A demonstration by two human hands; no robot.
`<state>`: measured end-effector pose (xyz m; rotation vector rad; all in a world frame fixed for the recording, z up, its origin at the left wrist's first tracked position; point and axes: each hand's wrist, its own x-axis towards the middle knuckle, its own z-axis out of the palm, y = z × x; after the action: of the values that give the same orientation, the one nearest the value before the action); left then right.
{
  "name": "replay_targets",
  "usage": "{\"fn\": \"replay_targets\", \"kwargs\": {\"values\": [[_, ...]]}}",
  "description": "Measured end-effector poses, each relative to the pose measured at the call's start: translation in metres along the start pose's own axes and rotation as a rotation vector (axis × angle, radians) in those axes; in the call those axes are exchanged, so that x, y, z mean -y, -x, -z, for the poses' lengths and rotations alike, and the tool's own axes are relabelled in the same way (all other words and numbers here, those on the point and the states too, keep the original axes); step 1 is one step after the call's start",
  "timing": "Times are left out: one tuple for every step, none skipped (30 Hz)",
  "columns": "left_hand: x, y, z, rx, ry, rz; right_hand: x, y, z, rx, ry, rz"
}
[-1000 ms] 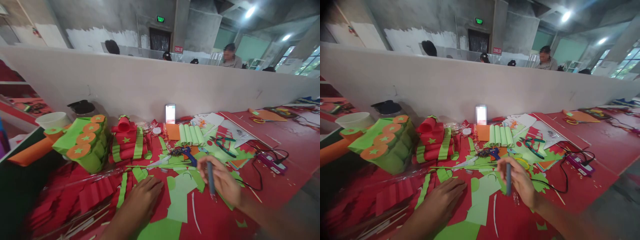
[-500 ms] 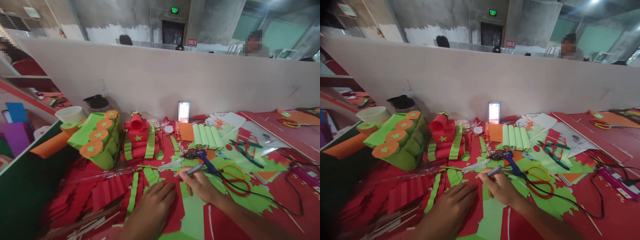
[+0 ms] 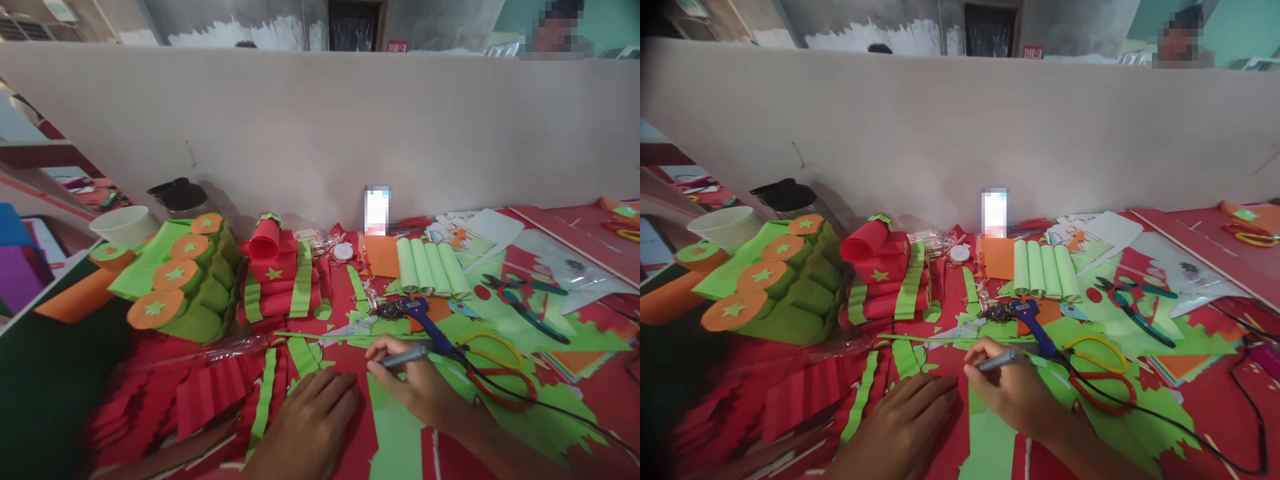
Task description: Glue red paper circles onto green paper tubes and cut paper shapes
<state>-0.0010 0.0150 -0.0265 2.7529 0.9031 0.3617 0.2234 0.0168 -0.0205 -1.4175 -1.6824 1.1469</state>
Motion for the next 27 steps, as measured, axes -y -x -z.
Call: {"fn": "replay_targets", "kwargs": {"values": [[0.0007, -0.0003, -0.0009, -0.005, -0.006, -0.005, -0.0035, -0.0014, -0.0021, 0.014, -0.026, -0.051], [0.0014, -0.0005, -0.0019, -0.013, -0.014, -0.012, -0.0065, -0.0028, -0.0037, 0.023, -0.048, -0.092], [0.0022, -0.0005, -0.003, -0.019, -0.024, -0.016, -0.0086, -0.004, -0.0046, 0.031, -0.068, -0.124], [0.003, -0.0003, -0.004, -0.026, -0.034, -0.021, -0.0098, -0.005, -0.0049, 0.036, -0.087, -0.148], [0.0036, -0.0001, -0.0048, -0.038, -0.046, -0.029, -0.0101, -0.0057, -0.0047, 0.034, -0.105, -0.161], [0.0042, 0.0002, -0.0054, -0.053, -0.058, -0.036, -0.0095, -0.0061, -0.0042, 0.03, -0.119, -0.167], [0.0046, 0.0004, -0.0059, -0.076, -0.072, -0.046, -0.0085, -0.0062, -0.0035, 0.029, -0.13, -0.168], [0.0048, 0.0005, -0.0062, -0.099, -0.085, -0.056, -0.0072, -0.0063, -0.0027, 0.028, -0.138, -0.168], [0.005, 0.0005, -0.0065, -0.12, -0.097, -0.064, -0.0059, -0.0062, -0.002, 0.027, -0.143, -0.166], [0.0052, 0.0002, -0.0068, -0.14, -0.108, -0.072, -0.0047, -0.0062, -0.0016, 0.025, -0.145, -0.165], [0.0054, -0.0002, -0.0071, -0.156, -0.118, -0.074, -0.0038, -0.0062, -0.0013, 0.023, -0.145, -0.166], [0.0056, -0.0007, -0.0076, -0.17, -0.129, -0.073, -0.0032, -0.0064, -0.0012, 0.023, -0.143, -0.168], [0.0058, -0.0012, -0.0082, -0.182, -0.139, -0.073, -0.0027, -0.0066, -0.0013, 0.022, -0.138, -0.167], [0.0061, -0.0016, -0.0087, -0.19, -0.147, -0.074, -0.0025, -0.007, -0.0015, 0.021, -0.128, -0.164], [0.0063, -0.002, -0.0091, -0.199, -0.154, -0.076, -0.0023, -0.0075, -0.0017, 0.022, -0.117, -0.162], [0.0065, -0.0021, -0.0094, -0.204, -0.159, -0.078, -0.0022, -0.0081, -0.002, 0.025, -0.107, -0.16], [0.0066, -0.0022, -0.0094, -0.208, -0.162, -0.078, -0.0022, -0.0087, -0.0022, 0.028, -0.097, -0.159], [0.0066, -0.0021, -0.0092, -0.212, -0.166, -0.079, -0.0022, -0.0092, -0.0024, 0.03, -0.086, -0.157], [0.0065, -0.0019, -0.0087, -0.22, -0.169, -0.077, -0.0021, -0.0097, -0.0024, 0.033, -0.075, -0.155], [0.0065, -0.0018, -0.008, -0.226, -0.173, -0.073, -0.0021, -0.0101, -0.0022, 0.036, -0.065, -0.152], [0.0065, -0.0018, -0.0074, -0.224, -0.176, -0.073, -0.0021, -0.0103, -0.002, 0.036, -0.058, -0.147], [0.0066, -0.0019, -0.0069, -0.223, -0.179, -0.075, -0.002, -0.0104, -0.0016, 0.038, -0.054, -0.146], [0.0068, -0.0021, -0.0067, -0.224, -0.18, -0.078, -0.0019, -0.0104, -0.0012, 0.041, -0.052, -0.148], [0.0069, -0.0022, -0.007, -0.225, -0.182, -0.08, -0.0017, -0.0103, -0.0008, 0.044, -0.054, -0.148], [0.0071, -0.0023, -0.0076, -0.231, -0.183, -0.081, -0.0015, -0.0101, -0.0004, 0.047, -0.056, -0.147], [0.0072, -0.0023, -0.0086, -0.238, -0.185, -0.077, -0.0012, -0.0099, -0.0002, 0.05, -0.058, -0.146], [0.0072, -0.0021, -0.0098, -0.25, -0.185, -0.072, -0.0009, -0.0097, 0.0, 0.05, -0.06, -0.143]]}}
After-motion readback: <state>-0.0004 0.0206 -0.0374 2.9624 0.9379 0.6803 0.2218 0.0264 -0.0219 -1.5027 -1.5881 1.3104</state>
